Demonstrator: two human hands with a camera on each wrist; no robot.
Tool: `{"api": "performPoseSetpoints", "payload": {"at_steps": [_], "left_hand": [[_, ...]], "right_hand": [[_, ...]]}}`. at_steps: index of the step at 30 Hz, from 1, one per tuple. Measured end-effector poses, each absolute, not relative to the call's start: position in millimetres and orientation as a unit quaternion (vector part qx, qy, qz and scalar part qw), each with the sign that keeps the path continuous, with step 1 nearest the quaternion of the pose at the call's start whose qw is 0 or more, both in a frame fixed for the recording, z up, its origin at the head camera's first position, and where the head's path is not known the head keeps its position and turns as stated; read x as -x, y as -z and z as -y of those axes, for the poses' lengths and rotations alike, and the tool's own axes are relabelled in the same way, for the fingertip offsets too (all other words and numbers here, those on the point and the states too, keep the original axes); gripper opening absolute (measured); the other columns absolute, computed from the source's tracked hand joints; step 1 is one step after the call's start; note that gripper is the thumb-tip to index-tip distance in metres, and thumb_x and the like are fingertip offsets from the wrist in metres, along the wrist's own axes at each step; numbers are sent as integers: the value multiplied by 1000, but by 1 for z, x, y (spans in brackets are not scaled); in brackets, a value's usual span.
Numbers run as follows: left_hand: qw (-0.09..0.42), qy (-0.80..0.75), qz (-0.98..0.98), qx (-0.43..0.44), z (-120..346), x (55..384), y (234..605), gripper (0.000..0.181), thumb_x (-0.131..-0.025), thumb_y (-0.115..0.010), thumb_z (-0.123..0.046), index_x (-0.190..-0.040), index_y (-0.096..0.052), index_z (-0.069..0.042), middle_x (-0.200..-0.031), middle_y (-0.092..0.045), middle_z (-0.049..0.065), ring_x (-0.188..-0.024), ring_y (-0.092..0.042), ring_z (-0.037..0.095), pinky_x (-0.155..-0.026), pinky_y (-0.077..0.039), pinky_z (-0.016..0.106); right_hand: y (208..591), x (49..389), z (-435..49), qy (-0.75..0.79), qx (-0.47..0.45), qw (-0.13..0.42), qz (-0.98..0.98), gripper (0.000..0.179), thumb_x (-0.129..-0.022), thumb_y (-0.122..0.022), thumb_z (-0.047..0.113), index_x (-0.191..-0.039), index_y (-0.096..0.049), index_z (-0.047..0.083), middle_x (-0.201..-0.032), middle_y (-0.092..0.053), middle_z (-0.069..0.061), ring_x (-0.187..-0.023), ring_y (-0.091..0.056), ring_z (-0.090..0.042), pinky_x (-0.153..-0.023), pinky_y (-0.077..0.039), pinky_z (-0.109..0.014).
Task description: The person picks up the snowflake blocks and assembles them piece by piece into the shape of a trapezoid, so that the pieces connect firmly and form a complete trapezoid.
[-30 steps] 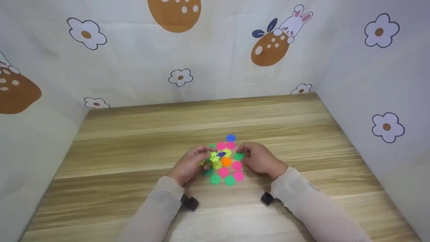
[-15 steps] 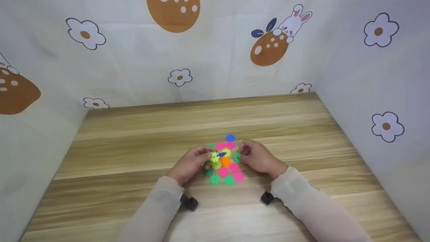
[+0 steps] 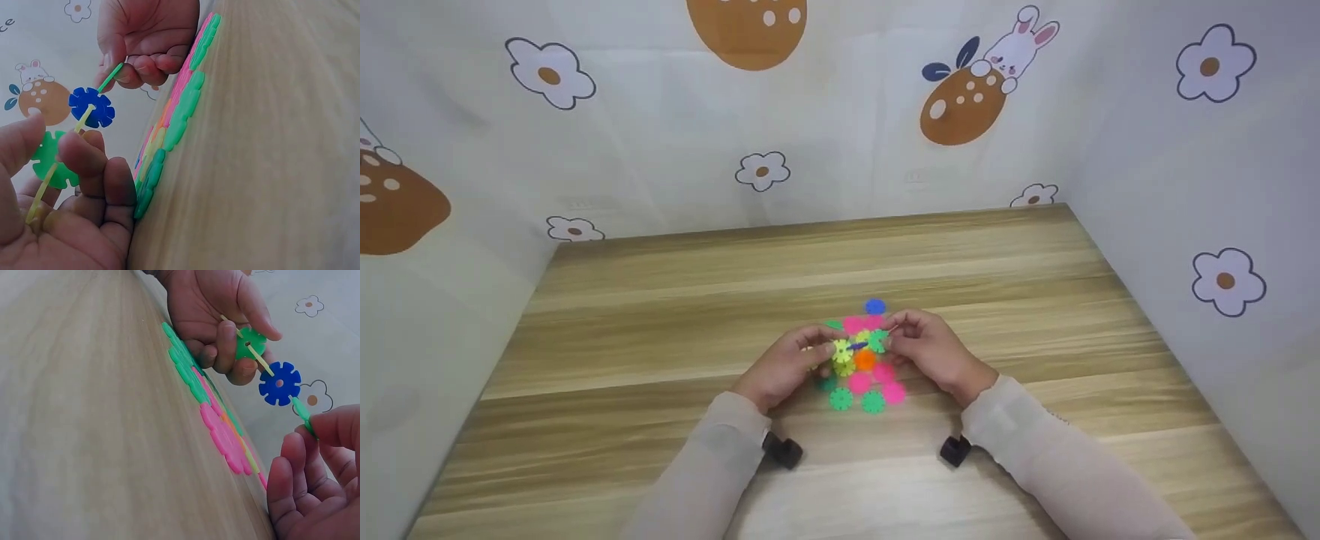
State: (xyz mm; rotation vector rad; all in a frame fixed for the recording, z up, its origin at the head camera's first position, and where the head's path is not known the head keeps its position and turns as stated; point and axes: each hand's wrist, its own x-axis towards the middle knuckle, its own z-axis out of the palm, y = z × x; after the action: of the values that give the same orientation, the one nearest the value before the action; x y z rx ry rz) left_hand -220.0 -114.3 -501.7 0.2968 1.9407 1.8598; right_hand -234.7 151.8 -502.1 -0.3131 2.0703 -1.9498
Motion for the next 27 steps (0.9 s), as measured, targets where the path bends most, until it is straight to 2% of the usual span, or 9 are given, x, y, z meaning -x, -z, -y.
{"api": "performPoseSetpoints", "payload": {"at_steps": [9, 17, 22, 27], "left_hand": [[226, -662, -705, -112, 115, 219, 502, 31, -107, -61, -21, -133, -66, -5, -101, -60, 1, -84, -56, 18, -85, -48, 30], [228, -669, -696, -127, 115, 220, 502, 35, -107, -63, -23, -134, -62, -2, -94, -56, 1, -84, -55, 18, -87, -47, 30], [228, -670, -695, -123, 115, 219, 501, 33, -106, -63, -23, -133, -64, -4, -92, -57, 1, -84, -55, 18, -86, -47, 30], [233, -665, -700, -118, 114, 219, 501, 32, -105, -65, -24, -132, -66, -8, -99, -59, 1, -87, -55, 18, -86, -47, 31]], "right_hand": [[501, 234, -150, 674, 100, 147, -717, 20, -96, -65, 0, -116, -63, -5, -88, -67, -3, -76, -65, -16, -71, -60, -28], [501, 234, -152, 674, 104, 156, -714, 20, -97, -61, -3, -117, -60, -5, -83, -68, -2, -73, -63, -16, -71, -58, -26], [502, 235, -152, 674, 115, 157, -713, 21, -97, -63, -1, -117, -61, -6, -82, -67, -1, -73, -63, -15, -70, -58, -26], [501, 234, -152, 673, 118, 160, -713, 22, -95, -68, -2, -115, -62, -7, -76, -61, 2, -70, -59, -13, -67, -56, -26]]}}
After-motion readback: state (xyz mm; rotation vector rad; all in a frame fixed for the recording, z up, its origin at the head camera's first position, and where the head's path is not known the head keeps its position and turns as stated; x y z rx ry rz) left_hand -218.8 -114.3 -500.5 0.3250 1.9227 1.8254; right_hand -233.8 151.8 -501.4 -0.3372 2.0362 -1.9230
